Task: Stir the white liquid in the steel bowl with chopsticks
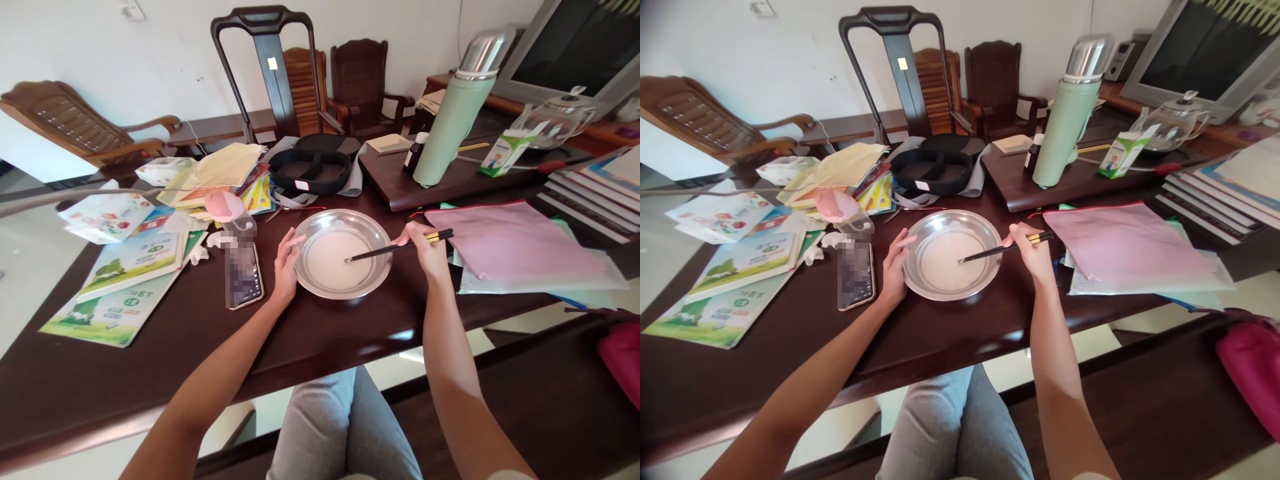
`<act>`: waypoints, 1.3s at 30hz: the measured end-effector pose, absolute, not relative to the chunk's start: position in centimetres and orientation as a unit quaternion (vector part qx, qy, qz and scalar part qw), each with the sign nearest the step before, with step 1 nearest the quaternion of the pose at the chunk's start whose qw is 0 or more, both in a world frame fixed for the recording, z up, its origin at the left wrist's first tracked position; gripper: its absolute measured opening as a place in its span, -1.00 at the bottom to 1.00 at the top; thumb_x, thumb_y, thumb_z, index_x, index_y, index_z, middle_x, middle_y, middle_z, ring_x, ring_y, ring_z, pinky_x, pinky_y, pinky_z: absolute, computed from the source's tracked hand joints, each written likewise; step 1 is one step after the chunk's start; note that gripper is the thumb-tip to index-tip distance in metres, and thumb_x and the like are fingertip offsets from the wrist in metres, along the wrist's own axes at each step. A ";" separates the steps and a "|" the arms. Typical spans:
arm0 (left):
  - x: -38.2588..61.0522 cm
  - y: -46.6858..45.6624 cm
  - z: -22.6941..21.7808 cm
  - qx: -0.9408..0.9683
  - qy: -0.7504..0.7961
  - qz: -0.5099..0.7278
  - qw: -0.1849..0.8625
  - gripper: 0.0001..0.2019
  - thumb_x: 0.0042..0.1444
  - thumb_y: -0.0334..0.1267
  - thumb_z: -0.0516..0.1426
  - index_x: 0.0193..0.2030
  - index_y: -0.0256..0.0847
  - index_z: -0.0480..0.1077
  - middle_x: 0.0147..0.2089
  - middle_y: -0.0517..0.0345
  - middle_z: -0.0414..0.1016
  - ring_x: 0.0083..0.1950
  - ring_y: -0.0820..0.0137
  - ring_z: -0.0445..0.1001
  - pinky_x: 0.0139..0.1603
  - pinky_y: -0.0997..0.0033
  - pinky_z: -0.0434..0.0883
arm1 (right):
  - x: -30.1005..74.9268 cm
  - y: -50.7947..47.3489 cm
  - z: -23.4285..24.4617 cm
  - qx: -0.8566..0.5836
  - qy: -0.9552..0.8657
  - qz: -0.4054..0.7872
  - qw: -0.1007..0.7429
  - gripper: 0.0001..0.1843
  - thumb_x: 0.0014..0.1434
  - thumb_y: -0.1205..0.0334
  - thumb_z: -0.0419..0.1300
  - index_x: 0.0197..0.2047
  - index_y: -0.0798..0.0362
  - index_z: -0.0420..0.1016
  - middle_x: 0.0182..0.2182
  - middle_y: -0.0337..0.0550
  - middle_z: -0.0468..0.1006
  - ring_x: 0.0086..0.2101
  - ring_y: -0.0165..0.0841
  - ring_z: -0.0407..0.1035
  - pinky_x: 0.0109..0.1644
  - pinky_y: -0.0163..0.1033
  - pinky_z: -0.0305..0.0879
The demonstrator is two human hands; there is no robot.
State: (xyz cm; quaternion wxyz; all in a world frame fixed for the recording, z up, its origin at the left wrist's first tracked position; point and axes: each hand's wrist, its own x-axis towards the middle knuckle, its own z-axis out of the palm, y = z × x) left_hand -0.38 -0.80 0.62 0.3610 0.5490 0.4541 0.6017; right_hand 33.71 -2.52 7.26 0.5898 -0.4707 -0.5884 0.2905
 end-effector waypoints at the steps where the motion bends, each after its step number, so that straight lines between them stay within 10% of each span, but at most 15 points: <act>1: -0.4 -0.8 0.6 0.549 0.454 0.602 0.361 -0.44 0.29 0.40 0.38 0.13 0.01 0.80 0.62 -0.11 0.55 0.72 -0.20 0.40 0.80 -0.33 0.21 | 33.5 -2.6 7.4 -0.461 -0.602 0.310 0.574 -0.22 0.30 -0.66 0.37 -0.56 -0.15 0.63 -0.51 -0.15 0.70 -0.39 -0.12 0.67 -0.07 0.05 0.59; 7: -0.3 -0.7 0.5 0.546 0.452 0.608 0.358 -0.44 0.27 0.43 0.39 0.10 0.03 0.81 0.63 -0.09 0.56 0.70 -0.19 0.43 0.78 -0.35 0.24 | 32.4 -2.3 7.2 -0.443 -0.673 0.292 0.515 -0.30 0.29 -0.67 0.37 -0.37 -0.20 0.81 -0.30 -0.10 0.87 -0.17 -0.05 0.71 0.04 0.08 0.59; 39: -0.4 -0.9 0.7 0.546 0.461 0.600 0.359 -0.48 0.32 0.37 0.38 0.11 0.03 0.80 0.64 -0.09 0.54 0.71 -0.20 0.41 0.79 -0.38 0.21 | 33.4 -2.6 7.3 -0.470 -0.593 0.287 0.588 -0.22 0.33 -0.66 0.34 -0.54 -0.15 0.67 -0.49 -0.14 0.74 -0.40 -0.13 0.67 -0.06 0.05 0.60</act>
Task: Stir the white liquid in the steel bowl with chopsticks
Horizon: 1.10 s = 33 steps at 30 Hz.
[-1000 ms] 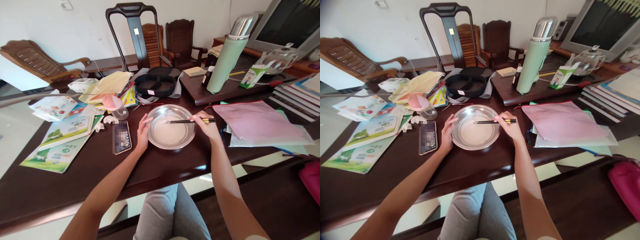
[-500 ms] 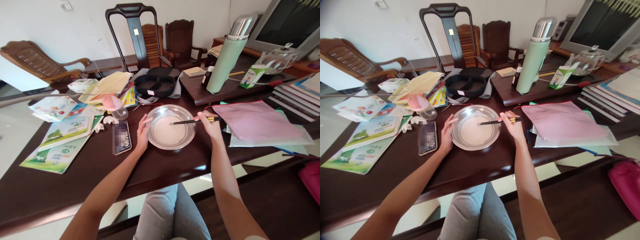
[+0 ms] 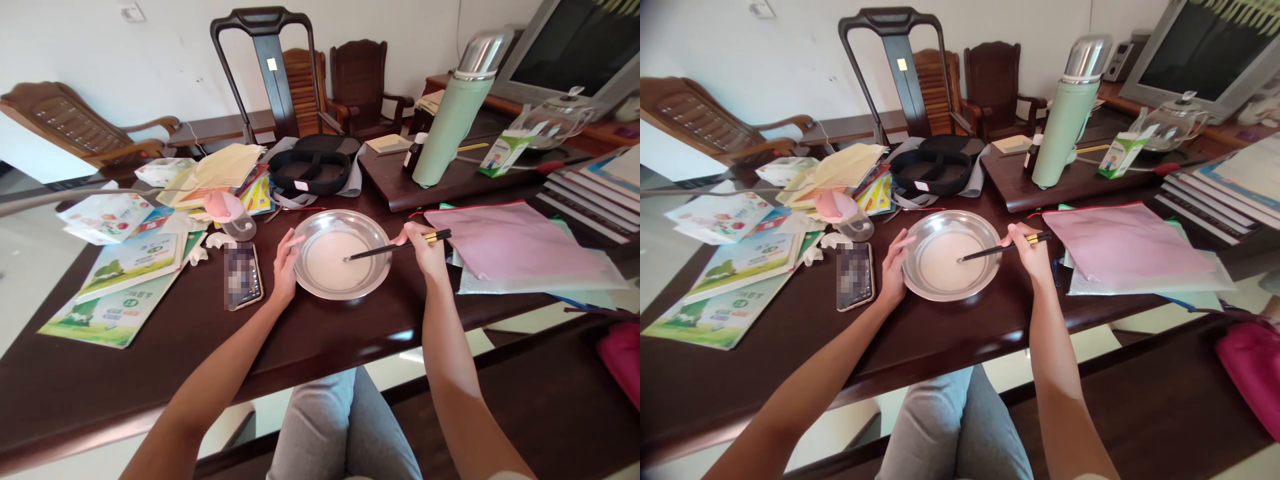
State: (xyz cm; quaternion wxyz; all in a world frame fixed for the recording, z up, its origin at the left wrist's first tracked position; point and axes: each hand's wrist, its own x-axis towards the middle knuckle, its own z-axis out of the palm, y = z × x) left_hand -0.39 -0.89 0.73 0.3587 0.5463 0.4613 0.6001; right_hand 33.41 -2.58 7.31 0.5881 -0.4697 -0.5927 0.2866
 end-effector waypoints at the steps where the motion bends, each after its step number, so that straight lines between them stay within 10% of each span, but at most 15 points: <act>1: -0.4 -0.9 0.7 0.547 0.460 0.600 0.359 -0.48 0.32 0.36 0.38 0.11 0.03 0.80 0.63 -0.09 0.54 0.72 -0.20 0.40 0.80 -0.38 0.20 | 33.4 -2.7 7.4 -0.462 -0.600 0.302 0.579 -0.22 0.33 -0.65 0.34 -0.54 -0.15 0.68 -0.49 -0.14 0.74 -0.40 -0.13 0.68 -0.09 0.03 0.60; 33: -0.3 -0.7 0.4 0.543 0.457 0.608 0.356 -0.46 0.29 0.40 0.39 0.11 0.03 0.81 0.64 -0.07 0.55 0.69 -0.19 0.44 0.77 -0.34 0.27 | 32.2 -2.5 7.1 -0.436 -0.668 0.297 0.525 -0.29 0.32 -0.64 0.37 -0.38 -0.17 0.81 -0.32 -0.10 0.85 -0.21 -0.09 0.75 -0.01 0.04 0.61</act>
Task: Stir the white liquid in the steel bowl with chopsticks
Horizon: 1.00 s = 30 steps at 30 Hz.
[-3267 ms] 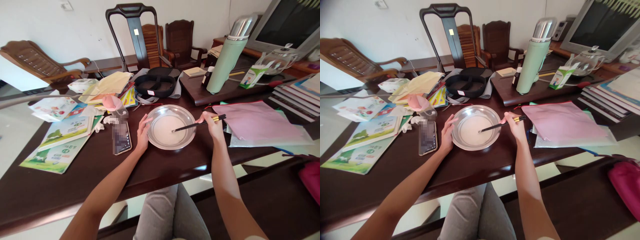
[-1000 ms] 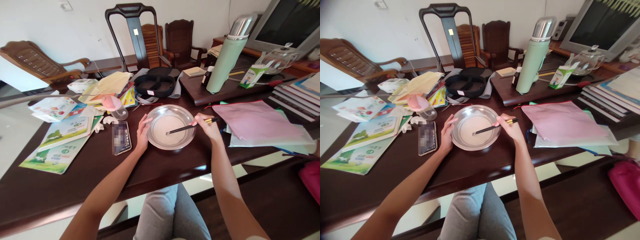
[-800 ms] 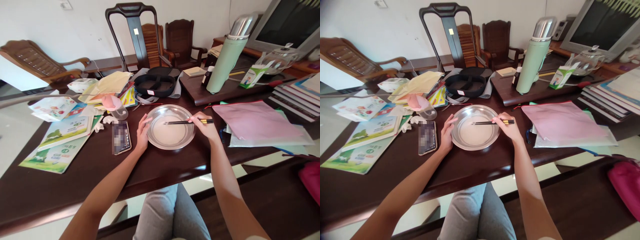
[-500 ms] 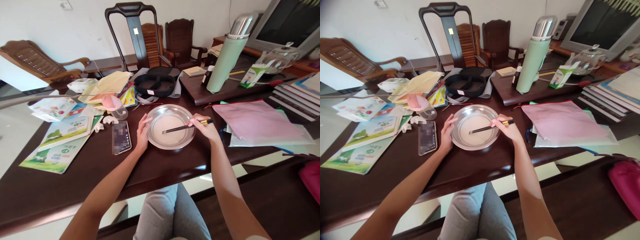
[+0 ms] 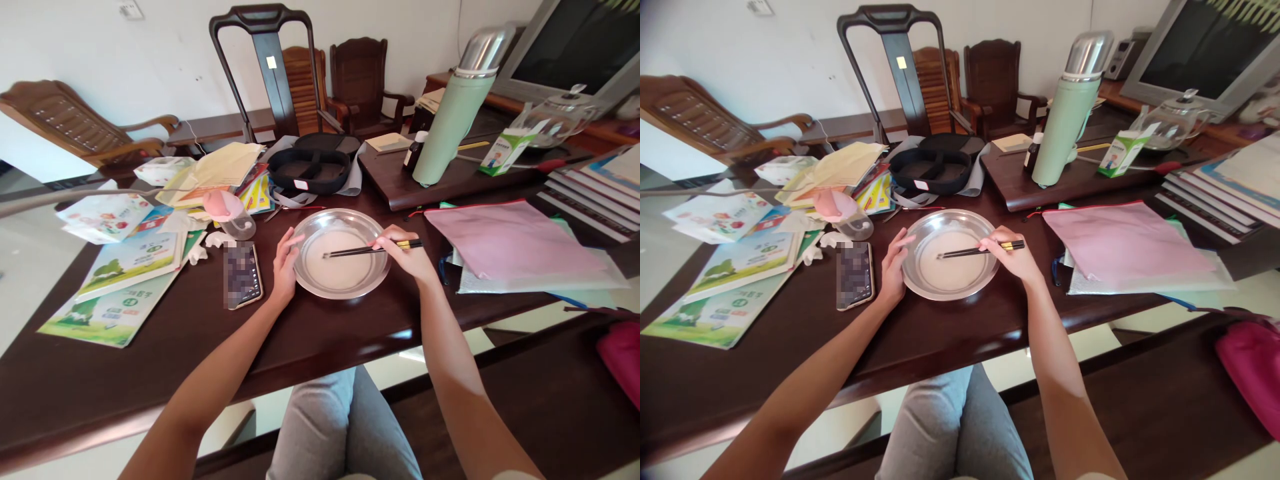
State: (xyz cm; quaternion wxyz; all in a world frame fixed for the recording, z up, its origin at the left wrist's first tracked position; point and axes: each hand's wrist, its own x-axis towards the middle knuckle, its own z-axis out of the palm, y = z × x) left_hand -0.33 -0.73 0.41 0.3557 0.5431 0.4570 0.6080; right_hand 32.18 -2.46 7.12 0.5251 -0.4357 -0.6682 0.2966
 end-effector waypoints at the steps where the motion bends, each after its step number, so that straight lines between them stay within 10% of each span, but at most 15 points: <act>1: -0.3 -0.7 0.4 0.544 0.458 0.607 0.355 -0.46 0.30 0.40 0.38 0.11 0.03 0.81 0.64 -0.07 0.54 0.70 -0.19 0.44 0.77 -0.35 0.27 | 32.2 -2.4 7.0 -0.443 -0.667 0.280 0.529 -0.29 0.32 -0.65 0.36 -0.37 -0.18 0.81 -0.31 -0.10 0.86 -0.20 -0.08 0.74 0.00 0.05 0.60; 30: -0.2 -0.8 0.6 0.542 0.463 0.603 0.358 -0.47 0.31 0.39 0.38 0.10 0.03 0.80 0.65 -0.08 0.52 0.71 -0.17 0.41 0.79 -0.33 0.23 | 32.9 -2.3 7.1 -0.478 -0.622 0.255 0.565 -0.24 0.30 -0.69 0.33 -0.46 -0.17 0.72 -0.39 -0.12 0.81 -0.25 -0.07 0.70 0.02 0.09 0.59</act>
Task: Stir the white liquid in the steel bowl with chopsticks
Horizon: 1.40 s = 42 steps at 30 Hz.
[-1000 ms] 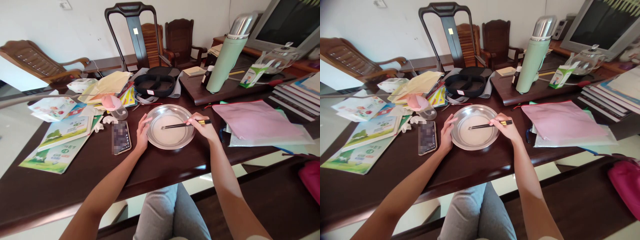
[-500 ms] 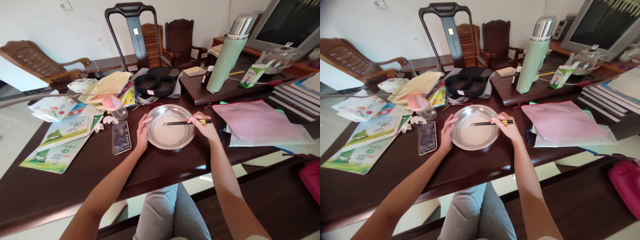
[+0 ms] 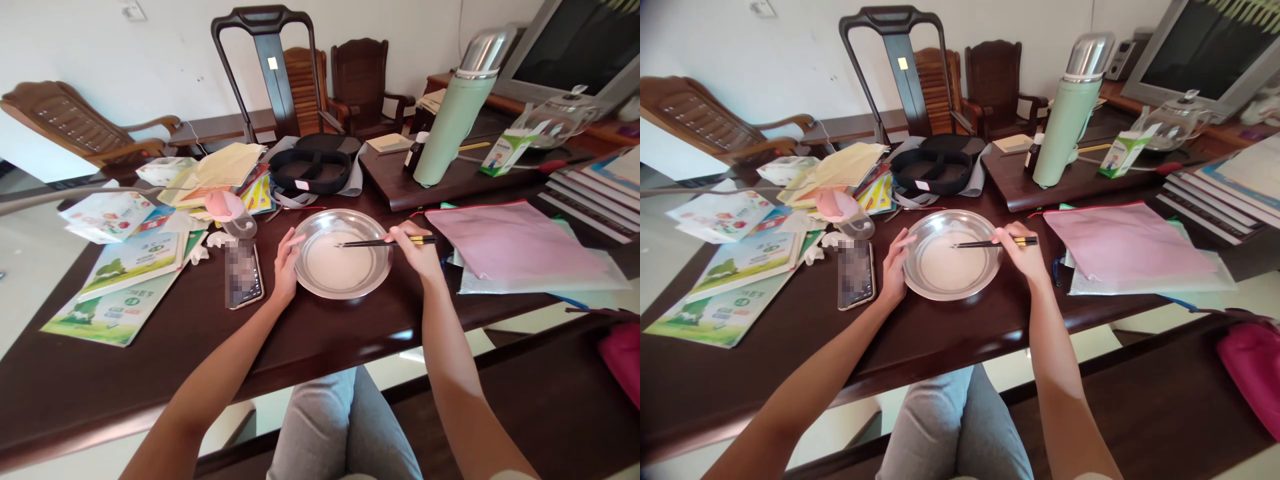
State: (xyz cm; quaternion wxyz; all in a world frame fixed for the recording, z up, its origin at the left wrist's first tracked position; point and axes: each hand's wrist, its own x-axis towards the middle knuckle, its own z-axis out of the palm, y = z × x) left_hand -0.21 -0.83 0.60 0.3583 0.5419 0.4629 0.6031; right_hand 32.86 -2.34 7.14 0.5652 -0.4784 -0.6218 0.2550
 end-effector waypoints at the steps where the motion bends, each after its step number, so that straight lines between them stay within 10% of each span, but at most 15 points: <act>1: -0.2 -0.8 0.6 0.541 0.463 0.604 0.358 -0.47 0.30 0.39 0.38 0.10 0.02 0.80 0.65 -0.08 0.53 0.72 -0.17 0.41 0.79 -0.32 0.23 | 33.1 -2.4 7.2 -0.481 -0.604 0.257 0.582 -0.22 0.31 -0.69 0.33 -0.50 -0.16 0.67 -0.44 -0.13 0.77 -0.30 -0.09 0.69 0.01 0.09 0.60; 22: -0.4 -0.8 0.6 0.549 0.458 0.600 0.359 -0.49 0.33 0.36 0.37 0.12 0.03 0.80 0.63 -0.09 0.54 0.71 -0.18 0.41 0.80 -0.35 0.20 | 32.5 -2.5 7.2 -0.431 -0.686 0.306 0.500 -0.33 0.34 -0.63 0.36 -0.35 -0.20 0.83 -0.30 -0.11 0.88 -0.17 -0.05 0.73 0.09 0.12 0.59; 42: -0.3 -0.9 0.7 0.546 0.460 0.600 0.360 -0.49 0.33 0.36 0.37 0.12 0.03 0.80 0.63 -0.08 0.54 0.72 -0.19 0.40 0.80 -0.34 0.20 | 33.6 -2.3 7.0 -0.477 -0.599 0.256 0.590 -0.23 0.35 -0.66 0.32 -0.52 -0.16 0.64 -0.48 -0.14 0.74 -0.34 -0.09 0.68 -0.02 0.10 0.63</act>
